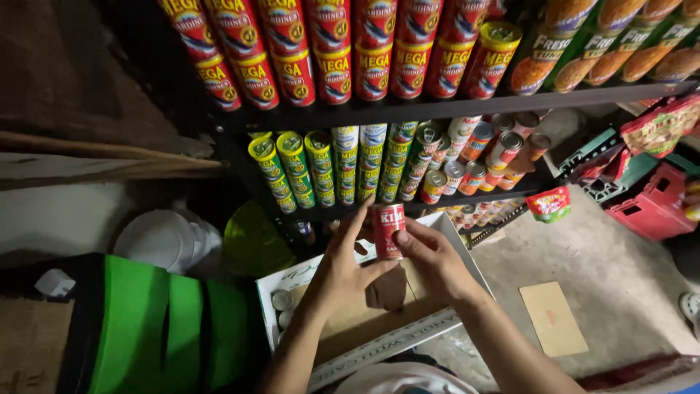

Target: Stocking canned goods onto a grocery store shelf from a cardboard box.

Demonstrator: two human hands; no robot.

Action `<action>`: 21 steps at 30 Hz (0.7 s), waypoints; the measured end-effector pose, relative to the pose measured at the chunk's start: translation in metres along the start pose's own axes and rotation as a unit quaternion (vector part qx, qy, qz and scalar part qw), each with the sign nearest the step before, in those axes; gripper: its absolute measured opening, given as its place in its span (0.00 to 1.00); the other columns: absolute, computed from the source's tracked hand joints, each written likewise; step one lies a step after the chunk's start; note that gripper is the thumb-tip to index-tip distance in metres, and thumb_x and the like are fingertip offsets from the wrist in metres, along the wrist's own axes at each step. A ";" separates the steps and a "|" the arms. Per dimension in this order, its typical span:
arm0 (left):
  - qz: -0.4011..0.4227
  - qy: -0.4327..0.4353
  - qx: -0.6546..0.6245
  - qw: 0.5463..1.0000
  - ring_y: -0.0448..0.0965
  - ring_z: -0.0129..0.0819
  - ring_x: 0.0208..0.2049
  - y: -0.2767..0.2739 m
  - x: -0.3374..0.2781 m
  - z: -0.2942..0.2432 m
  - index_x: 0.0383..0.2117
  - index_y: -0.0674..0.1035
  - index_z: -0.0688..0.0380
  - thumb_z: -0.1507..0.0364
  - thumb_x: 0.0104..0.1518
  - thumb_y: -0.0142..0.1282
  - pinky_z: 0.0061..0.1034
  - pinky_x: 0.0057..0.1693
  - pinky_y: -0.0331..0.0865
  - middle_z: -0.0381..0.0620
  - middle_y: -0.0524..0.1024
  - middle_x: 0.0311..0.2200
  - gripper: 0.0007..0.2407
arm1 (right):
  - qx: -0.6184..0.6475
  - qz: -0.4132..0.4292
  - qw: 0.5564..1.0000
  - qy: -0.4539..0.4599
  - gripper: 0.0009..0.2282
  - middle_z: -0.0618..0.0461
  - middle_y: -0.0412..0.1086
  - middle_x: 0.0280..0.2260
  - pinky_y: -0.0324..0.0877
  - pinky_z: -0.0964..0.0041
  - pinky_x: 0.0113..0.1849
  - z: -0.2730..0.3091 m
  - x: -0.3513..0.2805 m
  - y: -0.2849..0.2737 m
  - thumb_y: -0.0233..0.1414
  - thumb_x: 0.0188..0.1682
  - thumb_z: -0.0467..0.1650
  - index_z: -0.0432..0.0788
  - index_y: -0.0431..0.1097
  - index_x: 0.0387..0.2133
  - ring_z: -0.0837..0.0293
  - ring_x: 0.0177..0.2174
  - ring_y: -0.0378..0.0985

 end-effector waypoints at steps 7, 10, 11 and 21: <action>-0.030 0.021 0.006 0.999 0.85 0.46 0.40 -0.008 0.027 -0.039 0.69 0.62 0.53 0.67 0.51 0.70 0.34 0.46 0.80 0.57 0.80 0.43 0.37 | -0.004 -0.018 0.997 -0.077 0.23 0.37 0.75 0.48 0.69 0.53 0.52 0.063 -0.007 0.004 0.56 0.47 0.28 0.33 0.69 0.58 0.51 0.48 0.75; -0.061 0.087 -0.010 0.994 0.84 0.50 0.43 -0.012 0.052 -0.065 0.68 0.62 0.55 0.62 0.53 0.67 0.38 0.46 0.81 0.59 0.77 0.49 0.36 | -0.082 0.004 0.982 -0.172 0.26 0.37 0.74 0.47 0.71 0.53 0.51 0.104 -0.004 0.006 0.60 0.44 0.25 0.33 0.66 0.60 0.50 0.47 0.75; -0.075 0.139 -0.002 0.987 0.81 0.54 0.48 -0.013 0.054 -0.077 0.68 0.62 0.56 0.56 0.54 0.65 0.41 0.48 0.81 0.61 0.73 0.58 0.37 | -0.102 0.008 0.973 -0.205 0.26 0.37 0.74 0.46 0.71 0.52 0.51 0.118 -0.009 0.010 0.61 0.44 0.24 0.32 0.67 0.59 0.50 0.47 0.75; 0.061 0.225 -0.020 0.972 0.80 0.41 0.54 -0.034 0.121 -0.185 0.70 0.50 0.63 0.65 0.61 0.55 0.32 0.60 0.75 0.60 0.67 0.64 0.34 | -0.116 0.086 0.944 -0.298 0.24 0.43 0.70 0.53 0.73 0.58 0.53 0.223 0.008 0.032 0.55 0.47 0.22 0.34 0.61 0.59 0.53 0.51 0.75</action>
Point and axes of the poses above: each hand's wrist, its own x-axis towards the middle knuckle, its own y-axis out of the palm, z = x × y, the point moved 8 cm from there along x, towards the middle knuckle
